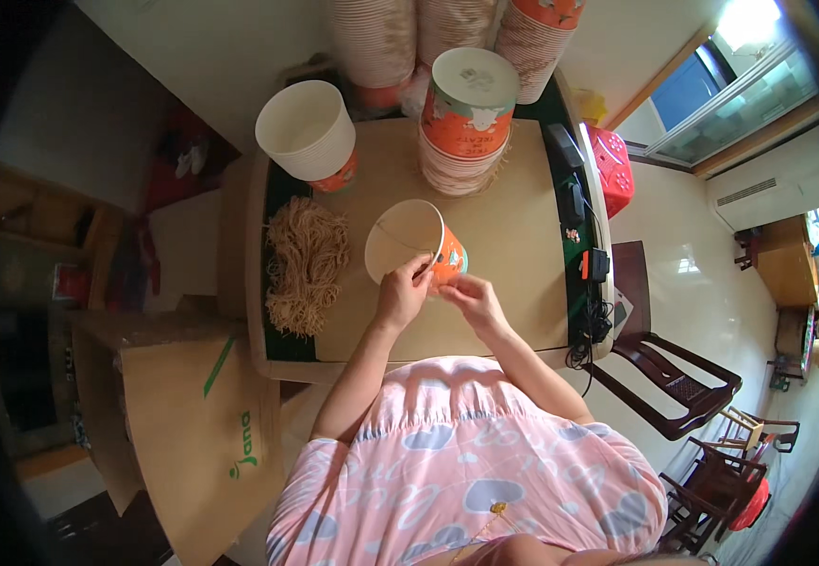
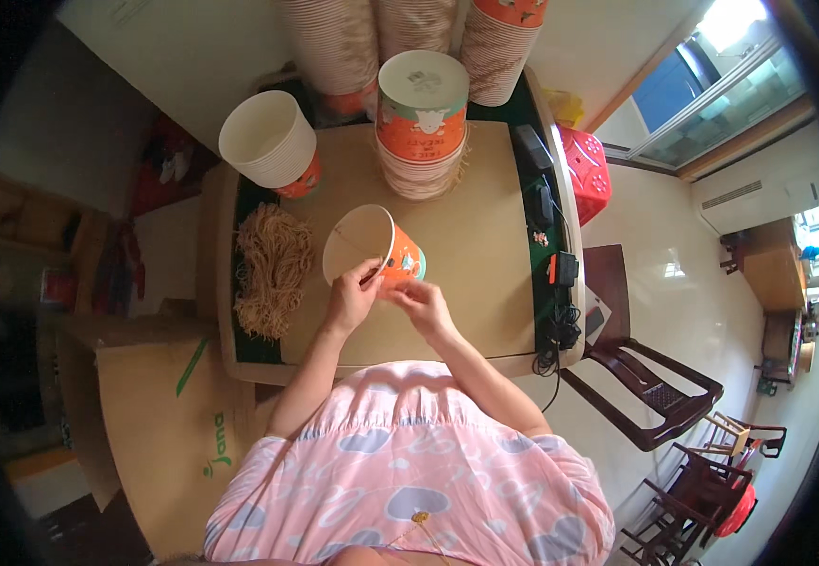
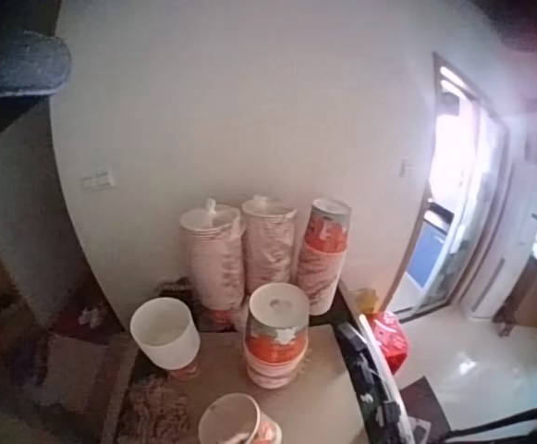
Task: Manually poke holes and thread thin sticks or strings through the sides of paper cups for assembly.
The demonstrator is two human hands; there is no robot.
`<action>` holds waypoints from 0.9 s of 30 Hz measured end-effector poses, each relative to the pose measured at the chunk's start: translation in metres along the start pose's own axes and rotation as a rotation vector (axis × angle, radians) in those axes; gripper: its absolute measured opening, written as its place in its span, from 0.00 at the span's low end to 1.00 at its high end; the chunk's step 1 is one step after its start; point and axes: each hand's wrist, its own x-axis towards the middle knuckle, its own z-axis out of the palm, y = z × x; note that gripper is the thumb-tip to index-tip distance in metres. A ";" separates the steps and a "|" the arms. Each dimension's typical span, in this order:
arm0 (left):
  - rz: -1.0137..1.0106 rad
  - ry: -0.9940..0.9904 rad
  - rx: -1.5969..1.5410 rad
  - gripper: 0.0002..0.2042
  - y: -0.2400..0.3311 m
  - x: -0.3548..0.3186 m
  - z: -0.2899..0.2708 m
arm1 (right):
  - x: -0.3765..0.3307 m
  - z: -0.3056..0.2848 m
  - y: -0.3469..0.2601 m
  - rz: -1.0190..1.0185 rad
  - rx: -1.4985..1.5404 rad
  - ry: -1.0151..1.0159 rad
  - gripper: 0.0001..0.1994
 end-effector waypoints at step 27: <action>-0.070 -0.111 -0.005 0.11 0.013 0.002 -0.006 | 0.016 -0.005 0.004 -0.144 0.269 0.151 0.06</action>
